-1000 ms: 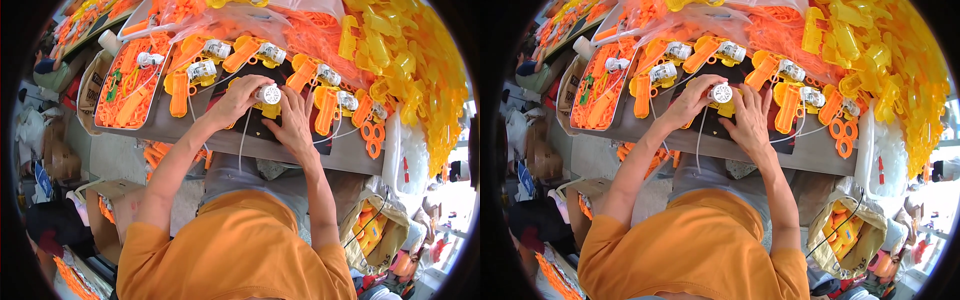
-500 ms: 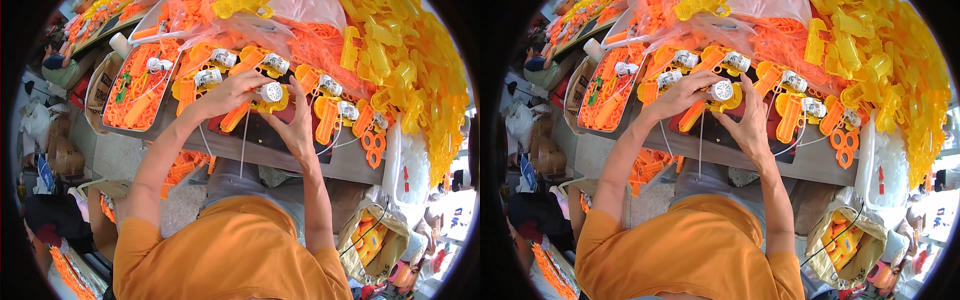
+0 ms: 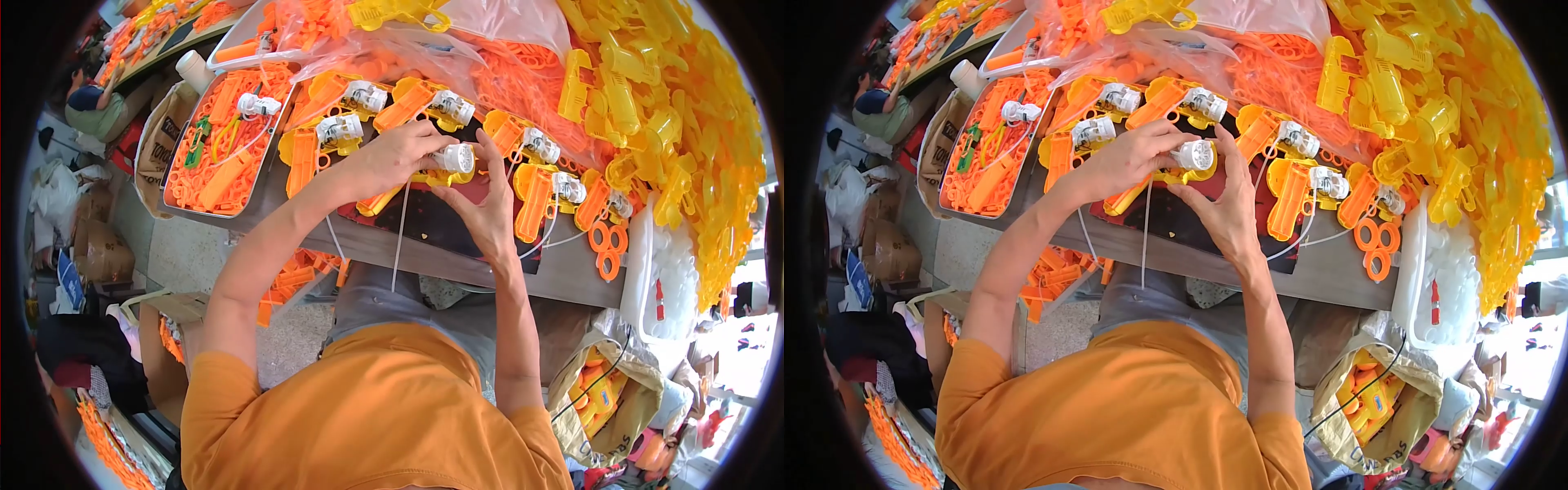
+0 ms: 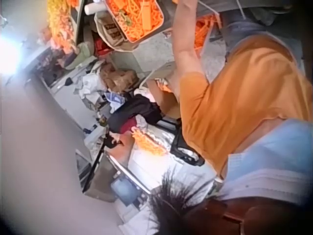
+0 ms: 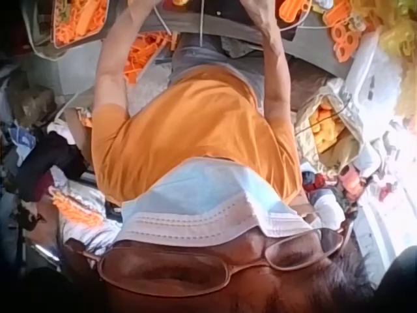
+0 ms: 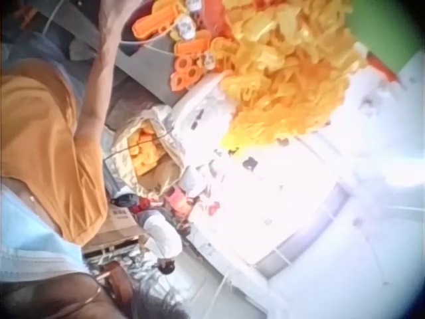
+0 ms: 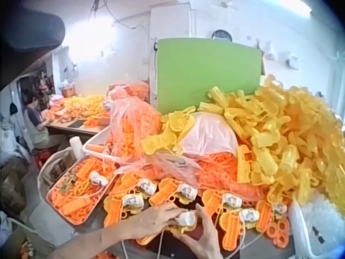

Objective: Assembling orange toy pistols by attaching plastic components and winding string at a factory workbench.

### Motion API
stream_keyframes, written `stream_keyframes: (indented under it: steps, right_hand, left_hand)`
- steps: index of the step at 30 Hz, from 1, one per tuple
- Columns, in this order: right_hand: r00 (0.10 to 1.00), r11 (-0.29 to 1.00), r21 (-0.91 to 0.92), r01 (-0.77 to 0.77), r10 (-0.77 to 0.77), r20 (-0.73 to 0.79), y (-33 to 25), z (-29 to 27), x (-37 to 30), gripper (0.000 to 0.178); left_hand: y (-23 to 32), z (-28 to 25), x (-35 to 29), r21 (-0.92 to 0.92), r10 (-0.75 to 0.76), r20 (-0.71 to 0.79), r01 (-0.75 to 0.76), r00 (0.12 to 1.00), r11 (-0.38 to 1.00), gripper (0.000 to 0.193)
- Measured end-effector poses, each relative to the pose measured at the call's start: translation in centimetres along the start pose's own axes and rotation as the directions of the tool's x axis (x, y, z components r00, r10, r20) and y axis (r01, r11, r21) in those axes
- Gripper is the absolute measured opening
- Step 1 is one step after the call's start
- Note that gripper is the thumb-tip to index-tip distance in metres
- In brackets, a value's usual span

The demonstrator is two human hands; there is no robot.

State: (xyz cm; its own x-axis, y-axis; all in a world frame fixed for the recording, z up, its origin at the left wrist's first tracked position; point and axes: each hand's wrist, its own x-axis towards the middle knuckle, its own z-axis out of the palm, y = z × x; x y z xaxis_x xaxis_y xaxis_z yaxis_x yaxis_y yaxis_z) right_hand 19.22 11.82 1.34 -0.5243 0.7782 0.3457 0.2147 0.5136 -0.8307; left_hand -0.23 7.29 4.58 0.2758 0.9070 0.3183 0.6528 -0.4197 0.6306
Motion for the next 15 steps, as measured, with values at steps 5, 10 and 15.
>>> stream_keyframes:
  steps: [5, 10, 15]
  right_hand:
    - [0.999, 0.995, 0.097, -0.012, 0.016, -0.042, -0.3, 0.9, 0.2, 0.096]
    - [0.998, 1.000, -0.004, 0.008, -0.008, -0.068, -1.1, 0.3, 0.2, 0.090]
    - [0.997, 1.000, 0.026, 0.017, -0.019, 0.070, -0.4, -0.3, -0.4, 0.090]
  left_hand:
    - [0.8, -0.1, -0.7, 0.037, -0.060, -0.100, 0.064, 0.993, 0.997, 0.035]
    - [1.2, 0.2, -0.2, 0.046, 0.014, -0.132, -0.008, 0.991, 0.999, 0.034]
    - [1.6, 1.4, -1.5, -0.091, -0.167, -0.156, 0.154, 0.973, 0.984, 0.038]
